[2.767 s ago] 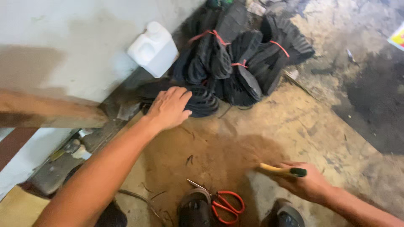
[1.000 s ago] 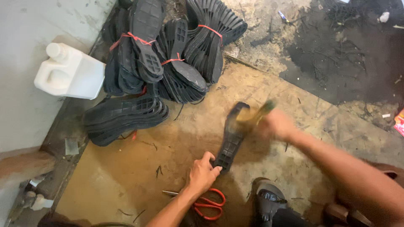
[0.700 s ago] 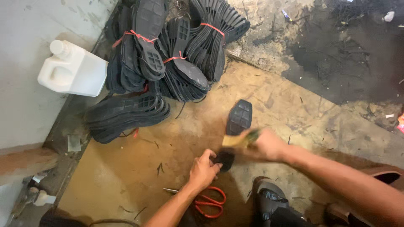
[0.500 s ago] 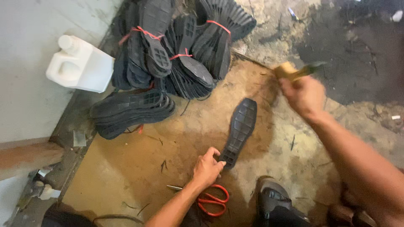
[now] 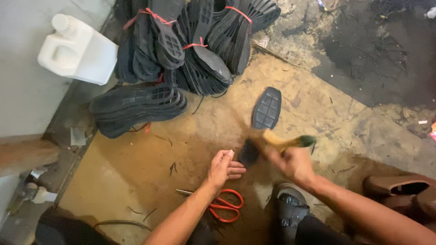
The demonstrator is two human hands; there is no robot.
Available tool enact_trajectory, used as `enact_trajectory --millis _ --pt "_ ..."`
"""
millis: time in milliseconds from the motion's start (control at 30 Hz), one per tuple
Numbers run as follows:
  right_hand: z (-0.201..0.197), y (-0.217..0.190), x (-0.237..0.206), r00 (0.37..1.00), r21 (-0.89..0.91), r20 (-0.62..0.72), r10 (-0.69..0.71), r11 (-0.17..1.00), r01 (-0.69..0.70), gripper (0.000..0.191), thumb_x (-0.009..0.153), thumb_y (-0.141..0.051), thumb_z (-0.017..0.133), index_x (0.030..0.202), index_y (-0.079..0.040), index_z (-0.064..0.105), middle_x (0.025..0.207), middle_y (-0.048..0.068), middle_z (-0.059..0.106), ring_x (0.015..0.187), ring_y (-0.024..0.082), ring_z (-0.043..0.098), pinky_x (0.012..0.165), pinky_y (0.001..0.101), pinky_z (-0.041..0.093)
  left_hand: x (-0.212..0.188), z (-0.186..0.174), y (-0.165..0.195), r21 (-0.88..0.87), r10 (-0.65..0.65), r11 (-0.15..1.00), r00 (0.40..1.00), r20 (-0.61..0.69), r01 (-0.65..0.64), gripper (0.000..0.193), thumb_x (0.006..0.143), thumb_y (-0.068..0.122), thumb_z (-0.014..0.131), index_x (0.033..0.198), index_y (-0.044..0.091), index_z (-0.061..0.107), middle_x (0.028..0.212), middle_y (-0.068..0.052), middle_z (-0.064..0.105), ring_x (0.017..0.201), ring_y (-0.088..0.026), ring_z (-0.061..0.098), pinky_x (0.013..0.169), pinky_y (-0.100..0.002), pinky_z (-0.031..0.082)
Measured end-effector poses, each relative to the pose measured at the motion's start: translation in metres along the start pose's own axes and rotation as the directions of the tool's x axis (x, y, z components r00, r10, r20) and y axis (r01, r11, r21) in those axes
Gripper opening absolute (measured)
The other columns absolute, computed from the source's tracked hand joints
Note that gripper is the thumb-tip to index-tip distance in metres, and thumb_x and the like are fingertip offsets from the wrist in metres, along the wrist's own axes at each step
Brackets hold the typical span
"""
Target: The person sits on the floor and uses a brush to clean the soles of several black shoe soles one by one. They pick up each sole, scrub it with the brush, and place it back down, repeating the process for multiple soles.
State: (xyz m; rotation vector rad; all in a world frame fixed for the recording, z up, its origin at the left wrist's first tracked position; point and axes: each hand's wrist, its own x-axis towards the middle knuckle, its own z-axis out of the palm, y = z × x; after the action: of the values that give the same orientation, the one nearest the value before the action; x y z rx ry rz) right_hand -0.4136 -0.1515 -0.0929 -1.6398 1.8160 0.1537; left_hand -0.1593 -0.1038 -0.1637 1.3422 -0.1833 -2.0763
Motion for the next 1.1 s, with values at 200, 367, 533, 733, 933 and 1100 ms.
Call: enact_trajectory --millis 200,367,533,733,933,1100 --pt "0.006 -0.001 -0.011 0.975 0.347 0.17 -0.146 0.934 0.079 0.041 0.088 -0.042 0.067 0.07 -0.005 0.073 0.055 0.013 0.07 0.051 0.024 0.063 0.047 0.041 0.049 -0.002 -0.002 -0.001 0.0 0.014 1.0 1.0 -0.004 -0.014 0.044 0.099 0.049 0.055 0.125 0.014 0.05 0.105 -0.02 0.071 0.089 -0.031 0.075 0.075 -0.043 0.062" --pt "0.009 -0.007 -0.01 0.877 0.016 0.224 -0.425 0.901 0.433 0.045 0.086 -0.045 0.071 0.066 -0.005 0.074 0.056 0.013 0.067 0.051 0.026 0.065 0.051 0.0408 0.049 -0.007 -0.005 -0.002 -0.025 0.018 1.0 0.999 0.027 -0.017 0.046 0.099 0.05 0.055 0.126 0.013 0.051 0.106 -0.019 0.07 0.089 -0.03 0.072 0.076 -0.044 0.059" --pt "0.001 -0.016 -0.012 0.974 0.166 0.021 -0.227 0.961 0.22 0.044 0.095 -0.043 0.068 0.09 0.0 0.076 0.068 0.016 0.071 0.061 0.025 0.071 0.057 0.0372 0.054 -0.008 -0.003 -0.004 -0.109 0.01 0.994 0.999 0.037 -0.006 0.055 0.097 0.053 0.052 0.132 0.011 0.049 0.11 -0.02 0.07 0.101 -0.033 0.074 0.086 -0.046 0.06" --pt "0.017 0.001 -0.026 0.933 0.257 0.103 -0.345 0.915 0.31 0.034 0.091 -0.035 0.068 0.101 -0.004 0.078 0.076 0.013 0.077 0.063 0.025 0.07 0.054 0.0354 0.055 -0.01 -0.006 -0.009 -0.149 0.026 0.989 0.997 0.071 -0.015 0.06 0.097 0.055 0.051 0.136 0.009 0.048 0.116 -0.023 0.069 0.105 -0.033 0.073 0.09 -0.046 0.058" --pt "0.002 0.007 -0.019 0.837 0.067 0.42 -0.351 0.932 0.357 0.035 0.09 -0.039 0.074 0.098 -0.005 0.081 0.075 0.014 0.076 0.06 0.024 0.069 0.058 0.0358 0.055 -0.02 -0.005 -0.003 -0.231 0.076 0.971 0.995 0.064 -0.059 0.055 0.095 0.052 0.054 0.132 0.011 0.053 0.116 -0.016 0.073 0.108 -0.028 0.073 0.09 -0.04 0.059" --pt "-0.02 -0.005 -0.004 0.99 0.503 -0.009 -0.14 0.855 0.125 0.036 0.091 -0.032 0.069 0.114 -0.005 0.075 0.092 0.01 0.082 0.073 0.022 0.074 0.061 0.0395 0.06 -0.04 -0.005 0.008 0.691 0.677 0.273 0.645 0.356 -0.669 0.028 0.096 0.027 0.068 0.117 0.008 0.067 0.124 -0.013 0.07 0.106 -0.029 0.074 0.089 -0.037 0.06"
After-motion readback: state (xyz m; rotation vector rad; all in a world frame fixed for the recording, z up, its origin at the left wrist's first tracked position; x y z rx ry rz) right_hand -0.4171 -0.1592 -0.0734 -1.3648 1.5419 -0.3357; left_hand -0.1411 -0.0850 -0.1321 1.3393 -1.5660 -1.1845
